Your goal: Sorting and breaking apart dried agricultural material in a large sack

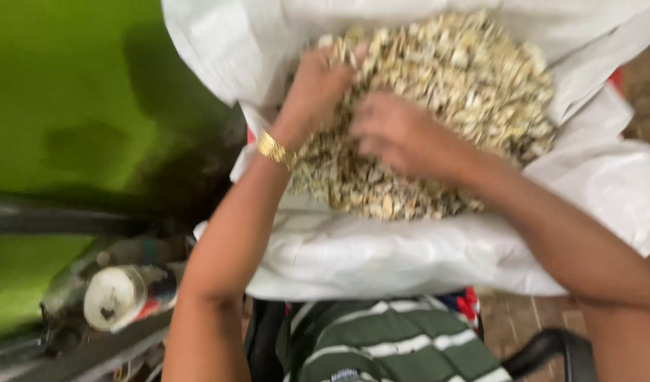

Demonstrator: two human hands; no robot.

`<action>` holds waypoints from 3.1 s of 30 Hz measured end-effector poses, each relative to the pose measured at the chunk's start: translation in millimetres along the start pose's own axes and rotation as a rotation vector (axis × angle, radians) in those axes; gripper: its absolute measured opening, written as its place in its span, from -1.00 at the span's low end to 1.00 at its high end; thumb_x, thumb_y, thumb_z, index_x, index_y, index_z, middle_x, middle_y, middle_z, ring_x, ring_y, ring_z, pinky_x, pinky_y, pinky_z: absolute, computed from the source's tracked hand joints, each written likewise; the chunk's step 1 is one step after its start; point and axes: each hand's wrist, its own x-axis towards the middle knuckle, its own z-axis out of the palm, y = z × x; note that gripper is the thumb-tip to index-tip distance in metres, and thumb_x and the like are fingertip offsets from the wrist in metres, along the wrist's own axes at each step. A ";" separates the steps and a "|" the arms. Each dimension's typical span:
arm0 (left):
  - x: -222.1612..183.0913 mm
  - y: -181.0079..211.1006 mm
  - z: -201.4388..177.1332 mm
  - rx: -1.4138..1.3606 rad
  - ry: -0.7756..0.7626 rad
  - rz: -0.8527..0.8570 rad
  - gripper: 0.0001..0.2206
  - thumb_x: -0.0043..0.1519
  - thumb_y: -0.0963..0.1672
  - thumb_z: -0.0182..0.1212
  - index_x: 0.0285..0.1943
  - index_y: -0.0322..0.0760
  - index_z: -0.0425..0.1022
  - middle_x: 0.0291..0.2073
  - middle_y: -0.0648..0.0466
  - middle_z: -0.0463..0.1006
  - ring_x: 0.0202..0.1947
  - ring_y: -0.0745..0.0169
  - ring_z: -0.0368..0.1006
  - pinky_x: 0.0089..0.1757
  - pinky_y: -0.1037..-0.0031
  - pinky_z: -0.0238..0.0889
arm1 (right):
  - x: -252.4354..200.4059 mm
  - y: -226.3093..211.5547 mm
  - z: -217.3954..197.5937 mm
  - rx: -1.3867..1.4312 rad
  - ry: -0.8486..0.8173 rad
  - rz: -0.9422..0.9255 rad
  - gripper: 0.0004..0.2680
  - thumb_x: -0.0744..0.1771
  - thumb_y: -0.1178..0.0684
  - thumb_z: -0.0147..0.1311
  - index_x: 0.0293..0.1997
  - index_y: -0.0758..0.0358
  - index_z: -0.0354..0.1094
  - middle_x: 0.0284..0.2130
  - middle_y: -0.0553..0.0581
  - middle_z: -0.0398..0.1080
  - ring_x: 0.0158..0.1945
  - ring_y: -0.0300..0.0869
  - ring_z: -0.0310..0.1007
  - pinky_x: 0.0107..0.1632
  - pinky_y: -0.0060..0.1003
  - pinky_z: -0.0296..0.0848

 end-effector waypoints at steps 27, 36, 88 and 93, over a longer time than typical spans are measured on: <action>18.5 -38.3 -0.4 0.383 -0.065 -0.035 -0.61 0.29 -0.22 0.07 0.26 -0.63 0.19 0.18 -0.44 0.25 0.23 -0.44 0.18 0.07 -0.25 0.27 | -48.1 64.7 67.2 -0.720 -0.217 -0.669 -0.97 0.29 0.02 -0.14 -0.33 -0.04 0.09 -0.24 -0.14 0.23 -0.03 -0.22 0.20 -0.07 -0.15 0.20; 11.8 -20.4 4.4 0.284 -0.068 0.076 -0.57 0.35 -0.13 0.08 0.23 -0.71 0.18 0.19 -0.50 0.18 0.24 -0.57 0.10 0.10 -0.35 0.19 | 6.0 118.7 43.6 -0.620 -0.090 -0.405 -0.83 0.33 -0.13 -0.09 -0.19 0.10 0.22 -0.27 0.03 0.29 -0.07 -0.12 0.29 -0.25 -0.18 0.28; 42.7 -26.3 65.4 0.669 0.117 0.754 -0.75 0.05 -0.12 0.40 -0.19 -0.39 0.53 -0.45 -0.01 0.37 -0.44 0.01 0.46 -0.42 0.30 0.44 | -8.5 110.5 -8.9 0.987 0.412 0.484 -0.80 0.33 -0.06 0.01 -0.30 0.29 0.34 -0.49 0.13 0.43 -0.47 -0.17 0.51 -0.46 -0.41 0.52; 35.4 -19.5 65.3 0.749 0.147 0.841 -0.82 0.14 -0.13 0.31 -0.39 -0.37 0.44 -0.49 0.02 0.31 -0.47 -0.03 0.43 -0.46 0.30 0.40 | -9.5 95.9 -9.1 0.874 0.469 0.476 -0.76 0.36 -0.07 -0.04 -0.29 0.35 0.35 -0.48 0.15 0.43 -0.51 -0.17 0.47 -0.49 -0.34 0.47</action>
